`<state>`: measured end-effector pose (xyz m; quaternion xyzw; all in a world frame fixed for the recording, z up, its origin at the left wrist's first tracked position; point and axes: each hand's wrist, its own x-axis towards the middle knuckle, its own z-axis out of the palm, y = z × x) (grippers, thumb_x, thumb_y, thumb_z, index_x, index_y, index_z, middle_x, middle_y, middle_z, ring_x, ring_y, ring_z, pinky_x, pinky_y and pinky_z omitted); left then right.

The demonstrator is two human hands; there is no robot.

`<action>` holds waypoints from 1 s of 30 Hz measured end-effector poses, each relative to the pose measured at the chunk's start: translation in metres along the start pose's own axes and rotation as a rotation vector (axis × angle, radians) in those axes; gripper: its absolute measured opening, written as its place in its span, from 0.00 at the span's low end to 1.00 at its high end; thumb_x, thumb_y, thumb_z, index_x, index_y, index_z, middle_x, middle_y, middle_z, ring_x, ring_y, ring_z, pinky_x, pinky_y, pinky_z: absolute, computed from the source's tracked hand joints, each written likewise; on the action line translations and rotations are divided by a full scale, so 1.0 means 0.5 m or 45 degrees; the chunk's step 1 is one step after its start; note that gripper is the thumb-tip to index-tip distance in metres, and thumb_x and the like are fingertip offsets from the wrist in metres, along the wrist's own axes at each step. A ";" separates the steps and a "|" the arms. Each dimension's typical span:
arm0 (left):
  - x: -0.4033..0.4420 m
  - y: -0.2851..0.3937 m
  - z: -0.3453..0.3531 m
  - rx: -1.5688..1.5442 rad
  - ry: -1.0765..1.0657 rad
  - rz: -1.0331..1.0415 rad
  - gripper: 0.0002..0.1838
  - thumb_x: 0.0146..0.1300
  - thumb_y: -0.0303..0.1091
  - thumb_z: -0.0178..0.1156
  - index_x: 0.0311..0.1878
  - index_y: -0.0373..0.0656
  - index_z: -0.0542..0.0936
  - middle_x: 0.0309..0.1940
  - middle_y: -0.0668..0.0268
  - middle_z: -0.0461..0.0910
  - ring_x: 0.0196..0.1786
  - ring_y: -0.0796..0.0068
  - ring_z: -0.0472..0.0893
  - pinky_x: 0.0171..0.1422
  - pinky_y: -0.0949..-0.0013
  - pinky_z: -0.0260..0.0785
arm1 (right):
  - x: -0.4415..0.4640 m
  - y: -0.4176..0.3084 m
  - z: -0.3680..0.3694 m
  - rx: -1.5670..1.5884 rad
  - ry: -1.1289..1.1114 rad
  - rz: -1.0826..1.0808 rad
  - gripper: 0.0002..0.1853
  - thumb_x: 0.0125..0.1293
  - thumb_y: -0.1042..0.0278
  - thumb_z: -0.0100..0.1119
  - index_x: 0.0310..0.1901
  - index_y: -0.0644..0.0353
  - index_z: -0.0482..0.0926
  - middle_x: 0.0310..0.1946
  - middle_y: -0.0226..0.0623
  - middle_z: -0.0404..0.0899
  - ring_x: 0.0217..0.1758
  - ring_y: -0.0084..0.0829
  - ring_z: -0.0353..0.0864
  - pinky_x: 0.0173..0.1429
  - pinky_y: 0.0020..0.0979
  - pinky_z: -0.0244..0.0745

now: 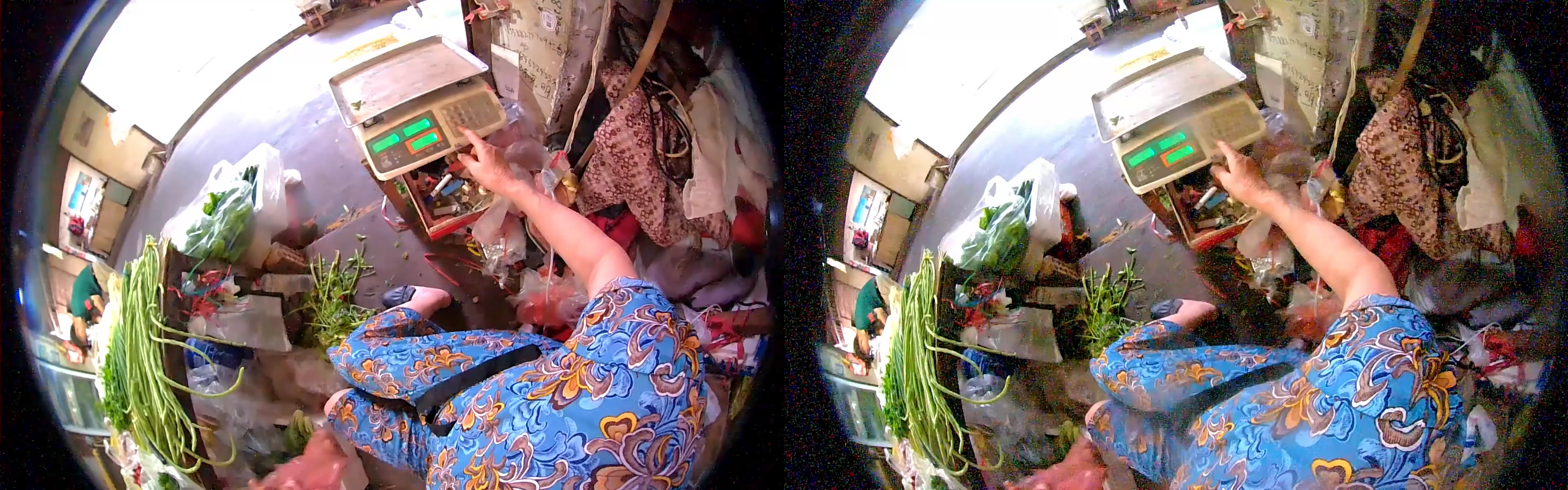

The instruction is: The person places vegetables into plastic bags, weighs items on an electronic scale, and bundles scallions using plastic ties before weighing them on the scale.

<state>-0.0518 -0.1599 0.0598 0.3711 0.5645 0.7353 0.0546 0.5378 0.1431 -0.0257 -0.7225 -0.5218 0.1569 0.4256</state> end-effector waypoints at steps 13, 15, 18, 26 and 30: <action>-0.201 -0.094 0.217 -0.013 -1.066 -0.901 0.22 0.62 0.21 0.59 0.60 0.33 0.73 0.40 0.58 0.82 0.35 0.76 0.80 0.37 0.76 0.74 | 0.082 0.097 -0.038 -0.215 0.143 0.015 0.33 0.61 0.60 0.59 0.67 0.60 0.65 0.52 0.56 0.78 0.56 0.51 0.78 0.62 0.42 0.71; -0.204 -0.108 0.236 0.184 -1.228 -0.904 0.21 0.62 0.20 0.59 0.59 0.33 0.73 0.39 0.59 0.81 0.36 0.76 0.80 0.37 0.76 0.74 | 0.086 0.105 -0.025 -0.174 0.123 -0.065 0.33 0.61 0.59 0.58 0.67 0.61 0.65 0.53 0.56 0.78 0.57 0.51 0.77 0.62 0.43 0.70; -0.197 -0.116 0.261 0.173 -1.192 -0.974 0.16 0.62 0.20 0.59 0.53 0.31 0.74 0.36 0.61 0.80 0.35 0.76 0.80 0.36 0.76 0.75 | 0.080 0.086 -0.022 -0.134 0.035 -0.101 0.32 0.62 0.59 0.57 0.67 0.63 0.65 0.54 0.56 0.77 0.58 0.52 0.77 0.63 0.43 0.70; -0.187 -0.149 0.257 -0.019 -1.156 -1.092 0.08 0.63 0.21 0.58 0.46 0.33 0.76 0.32 0.61 0.80 0.30 0.76 0.79 0.32 0.77 0.73 | 0.088 0.052 0.006 -0.097 0.079 -0.284 0.30 0.64 0.61 0.54 0.66 0.64 0.65 0.57 0.57 0.74 0.61 0.53 0.74 0.65 0.43 0.68; -0.161 -0.165 0.238 -0.102 -1.152 -1.200 0.08 0.64 0.22 0.58 0.46 0.33 0.76 0.30 0.59 0.81 0.27 0.77 0.78 0.29 0.79 0.69 | 0.084 0.030 0.005 -0.119 0.041 -0.251 0.28 0.65 0.62 0.52 0.65 0.65 0.66 0.57 0.59 0.74 0.60 0.54 0.74 0.65 0.45 0.68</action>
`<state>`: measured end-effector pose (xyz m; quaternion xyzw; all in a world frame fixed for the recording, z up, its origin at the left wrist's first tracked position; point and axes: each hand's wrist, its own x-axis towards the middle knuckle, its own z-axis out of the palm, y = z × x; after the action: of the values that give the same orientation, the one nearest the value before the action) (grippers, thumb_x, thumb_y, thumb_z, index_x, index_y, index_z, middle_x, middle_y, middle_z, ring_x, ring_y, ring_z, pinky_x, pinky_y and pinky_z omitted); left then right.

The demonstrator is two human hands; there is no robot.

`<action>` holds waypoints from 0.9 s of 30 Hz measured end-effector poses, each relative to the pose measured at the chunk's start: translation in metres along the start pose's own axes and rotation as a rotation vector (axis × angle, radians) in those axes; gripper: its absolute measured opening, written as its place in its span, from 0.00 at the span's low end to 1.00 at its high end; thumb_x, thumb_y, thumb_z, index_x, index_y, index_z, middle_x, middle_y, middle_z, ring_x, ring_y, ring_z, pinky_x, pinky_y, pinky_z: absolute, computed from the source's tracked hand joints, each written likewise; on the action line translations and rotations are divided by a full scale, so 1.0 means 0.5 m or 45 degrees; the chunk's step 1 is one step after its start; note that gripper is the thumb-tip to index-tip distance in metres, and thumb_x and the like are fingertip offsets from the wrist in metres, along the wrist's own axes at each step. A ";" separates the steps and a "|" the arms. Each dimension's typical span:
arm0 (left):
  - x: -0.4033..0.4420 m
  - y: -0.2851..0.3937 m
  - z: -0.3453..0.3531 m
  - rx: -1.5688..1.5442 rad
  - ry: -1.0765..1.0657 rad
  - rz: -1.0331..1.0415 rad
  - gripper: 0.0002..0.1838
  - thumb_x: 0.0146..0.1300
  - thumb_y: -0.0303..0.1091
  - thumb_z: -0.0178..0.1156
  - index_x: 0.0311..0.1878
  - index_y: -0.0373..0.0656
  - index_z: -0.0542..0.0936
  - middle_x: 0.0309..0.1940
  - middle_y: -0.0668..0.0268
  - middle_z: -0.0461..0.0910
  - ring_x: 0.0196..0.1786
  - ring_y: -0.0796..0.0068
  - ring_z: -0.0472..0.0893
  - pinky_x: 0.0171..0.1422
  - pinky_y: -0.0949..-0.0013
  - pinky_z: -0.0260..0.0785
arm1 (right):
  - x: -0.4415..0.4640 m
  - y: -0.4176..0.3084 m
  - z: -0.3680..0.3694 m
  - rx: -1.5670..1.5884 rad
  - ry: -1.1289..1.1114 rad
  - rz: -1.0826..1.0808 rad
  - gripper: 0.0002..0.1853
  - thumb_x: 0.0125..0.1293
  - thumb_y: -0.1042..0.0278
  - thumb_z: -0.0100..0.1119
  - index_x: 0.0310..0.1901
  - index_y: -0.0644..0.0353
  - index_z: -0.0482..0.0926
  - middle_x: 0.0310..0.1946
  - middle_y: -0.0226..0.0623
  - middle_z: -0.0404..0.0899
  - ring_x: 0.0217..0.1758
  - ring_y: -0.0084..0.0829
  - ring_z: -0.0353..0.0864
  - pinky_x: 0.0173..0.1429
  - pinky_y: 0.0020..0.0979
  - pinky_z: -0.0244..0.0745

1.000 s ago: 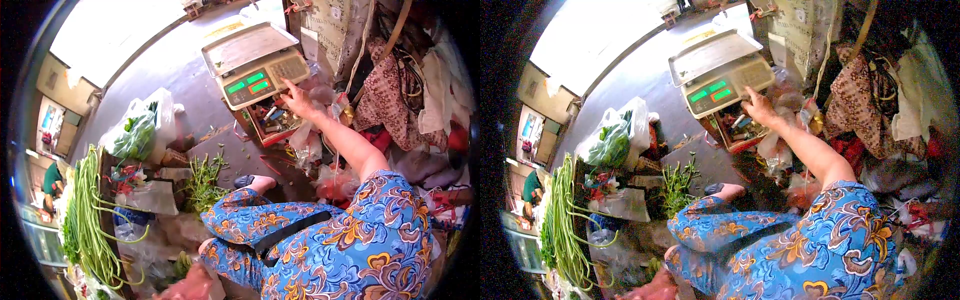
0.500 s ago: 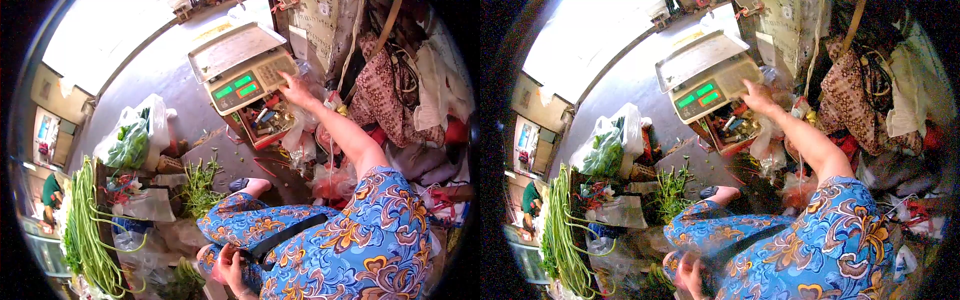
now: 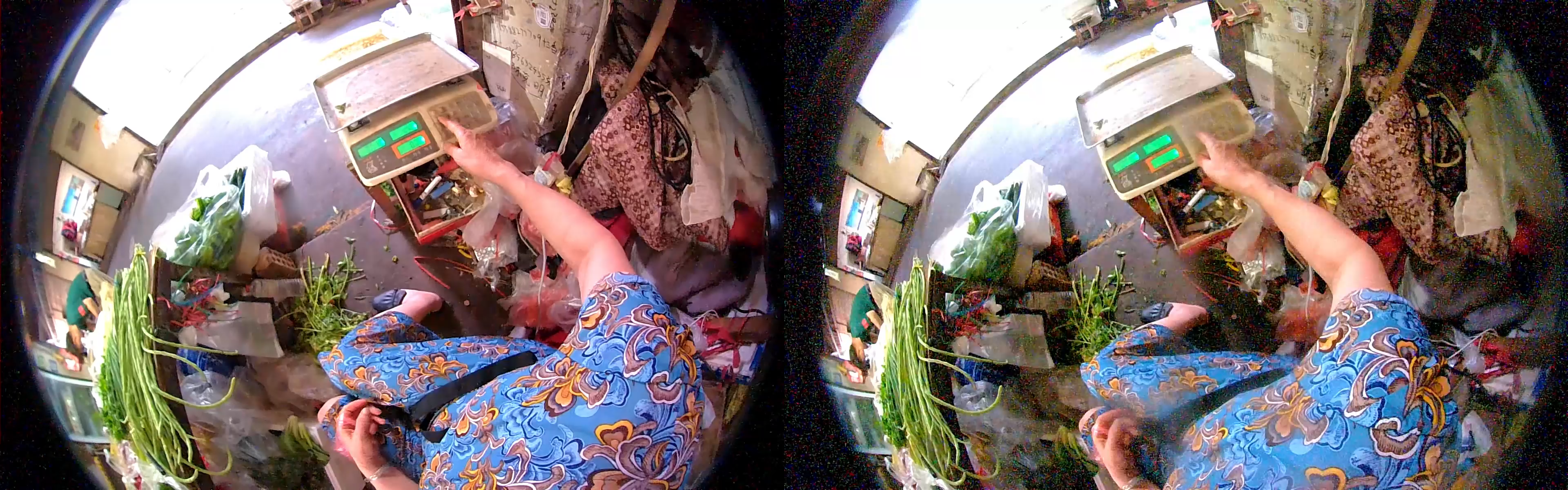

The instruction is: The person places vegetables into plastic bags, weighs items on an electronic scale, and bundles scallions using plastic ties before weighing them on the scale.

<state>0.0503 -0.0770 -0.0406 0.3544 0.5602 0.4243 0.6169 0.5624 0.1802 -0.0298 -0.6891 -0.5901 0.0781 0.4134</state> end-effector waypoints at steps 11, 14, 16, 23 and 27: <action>0.001 -0.010 -0.043 -0.517 0.088 0.087 0.13 0.64 0.28 0.59 0.50 0.39 0.76 0.34 0.65 0.79 0.32 0.77 0.77 0.31 0.77 0.70 | 0.003 -0.022 -0.016 -0.328 -0.108 0.081 0.29 0.64 0.58 0.57 0.67 0.47 0.65 0.42 0.57 0.81 0.46 0.56 0.81 0.50 0.50 0.75; -0.006 0.002 -0.031 -0.536 0.085 0.122 0.14 0.64 0.29 0.59 0.52 0.38 0.75 0.36 0.63 0.80 0.34 0.76 0.78 0.35 0.76 0.72 | -0.019 -0.050 -0.010 -0.228 -0.101 0.092 0.27 0.64 0.62 0.56 0.63 0.63 0.67 0.46 0.58 0.79 0.52 0.57 0.78 0.56 0.51 0.73; -0.007 -0.002 -0.039 -0.541 0.069 0.120 0.15 0.64 0.29 0.60 0.53 0.38 0.75 0.37 0.63 0.80 0.35 0.75 0.78 0.37 0.76 0.72 | -0.053 -0.072 0.008 -0.113 -0.126 0.018 0.26 0.64 0.62 0.56 0.62 0.62 0.68 0.46 0.58 0.80 0.51 0.55 0.79 0.56 0.50 0.73; -0.007 -0.001 -0.039 -0.558 0.096 0.114 0.17 0.64 0.30 0.60 0.55 0.36 0.74 0.40 0.64 0.79 0.37 0.76 0.77 0.37 0.77 0.71 | -0.195 -0.172 0.116 0.377 -0.692 -0.135 0.17 0.62 0.64 0.56 0.51 0.62 0.78 0.42 0.52 0.82 0.49 0.47 0.82 0.54 0.42 0.75; 0.000 -0.011 -0.054 -0.530 0.062 0.140 0.18 0.63 0.32 0.61 0.55 0.37 0.74 0.42 0.64 0.78 0.37 0.76 0.76 0.36 0.77 0.70 | -0.198 -0.292 0.110 0.560 -0.724 -0.206 0.15 0.63 0.66 0.57 0.49 0.62 0.79 0.37 0.47 0.83 0.41 0.43 0.83 0.47 0.38 0.77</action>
<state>0.0244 -0.0803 -0.0488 0.2390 0.4551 0.5722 0.6390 0.3914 0.1140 -0.0065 -0.4858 -0.7030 0.3584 0.3758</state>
